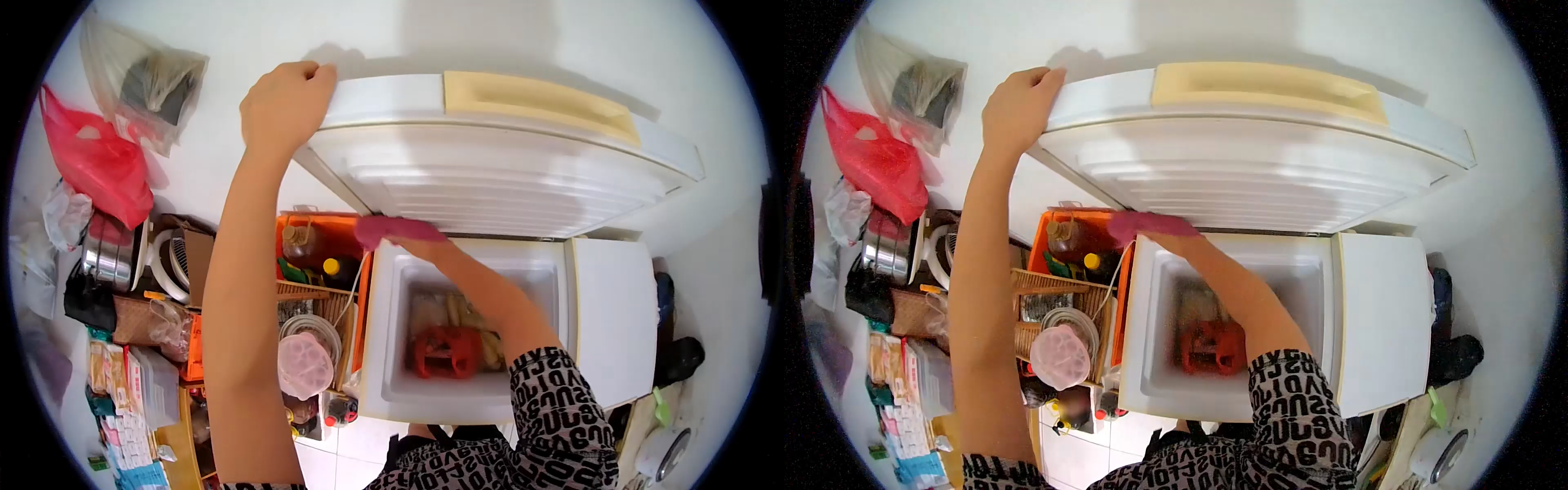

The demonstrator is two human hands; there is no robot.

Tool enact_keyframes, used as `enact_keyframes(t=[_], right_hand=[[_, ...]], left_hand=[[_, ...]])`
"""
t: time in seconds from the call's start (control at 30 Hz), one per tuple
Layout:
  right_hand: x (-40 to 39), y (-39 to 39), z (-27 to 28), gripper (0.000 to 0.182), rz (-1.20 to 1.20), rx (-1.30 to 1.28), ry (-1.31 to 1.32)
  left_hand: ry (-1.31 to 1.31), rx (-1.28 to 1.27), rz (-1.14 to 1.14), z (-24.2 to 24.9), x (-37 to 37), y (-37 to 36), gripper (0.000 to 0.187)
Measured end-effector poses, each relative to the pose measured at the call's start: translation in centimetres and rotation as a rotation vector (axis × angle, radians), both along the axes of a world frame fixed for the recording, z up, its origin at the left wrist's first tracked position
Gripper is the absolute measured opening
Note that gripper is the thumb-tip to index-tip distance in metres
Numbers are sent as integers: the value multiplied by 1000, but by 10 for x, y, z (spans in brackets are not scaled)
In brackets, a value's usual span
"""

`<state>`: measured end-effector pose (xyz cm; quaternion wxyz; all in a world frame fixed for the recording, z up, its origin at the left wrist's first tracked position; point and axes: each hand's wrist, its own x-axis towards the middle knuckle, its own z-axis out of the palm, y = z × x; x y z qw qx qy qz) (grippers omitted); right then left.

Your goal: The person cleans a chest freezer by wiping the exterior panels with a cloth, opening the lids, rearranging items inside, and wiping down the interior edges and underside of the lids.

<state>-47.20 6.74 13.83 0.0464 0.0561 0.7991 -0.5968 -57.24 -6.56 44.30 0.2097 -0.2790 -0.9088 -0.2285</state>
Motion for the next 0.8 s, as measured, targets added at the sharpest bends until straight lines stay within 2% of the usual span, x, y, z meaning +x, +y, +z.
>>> enact_keyframes(t=[0.03, 0.1, 0.13, 0.17, 0.23, 0.27, 0.37, 0.43, 0.47, 0.5, 0.53, 0.6, 0.67, 0.7, 0.73, 0.8], right_hand=[[-5, 12, -20, 38, 0, -4, 5], [3, 36, -52, 25, 338, -26, 426], [42, 36, 6, 25, 190, 136, 232], [63, 49, 25, 25, 163, 148, 218], [90, 83, 51, 29, 106, 371, -79], [105, 98, 65, 33, 99, 438, 21], [146, 138, 120, 49, -5, 746, 568], [175, 173, 126, 51, -326, 984, 978], [199, 160, 178, 46, -537, 521, 770], [208, 177, 153, 46, -556, 522, 773], [216, 204, 104, 46, -645, 884, 971], [220, 229, 23, 49, -850, 1257, 1032], [226, 219, -33, 52, -991, 1254, 908], [225, 210, -53, 55, -1069, 1130, 778], [223, 201, -57, 57, -1141, 1003, 649], [216, 189, -55, 58, -1195, 951, 676]], left_hand=[[30, 4, -2, -1, -1, 0, 43], [-75, -4, 7, 8, 4, -1, 44], [-186, -6, 18, 10, 6, 0, 45], [-87, -14, 6, 7, 2, -1, 46], [-99, -1, 13, 7, 0, 2, 46], [-91, 21, 19, 6, 0, 3, 46], [-87, 20, -6, 7, -6, 3, 47], [-78, 62, -34, 1, -12, 3, 46], [-70, 83, -44, -1, -15, 3, 45], [-62, 79, -60, -5, -25, 1, 45], [-109, 102, -83, -7, -34, -5, 44], [-153, 105, -100, -9, -42, -8, 44], [-152, 171, -147, -7, -42, -5, 43], [-141, 165, -159, -8, -45, -5, 43], [-135, 151, -161, -8, -49, -7, 43], [-118, 96, -119, -6, -50, -8, 42]])
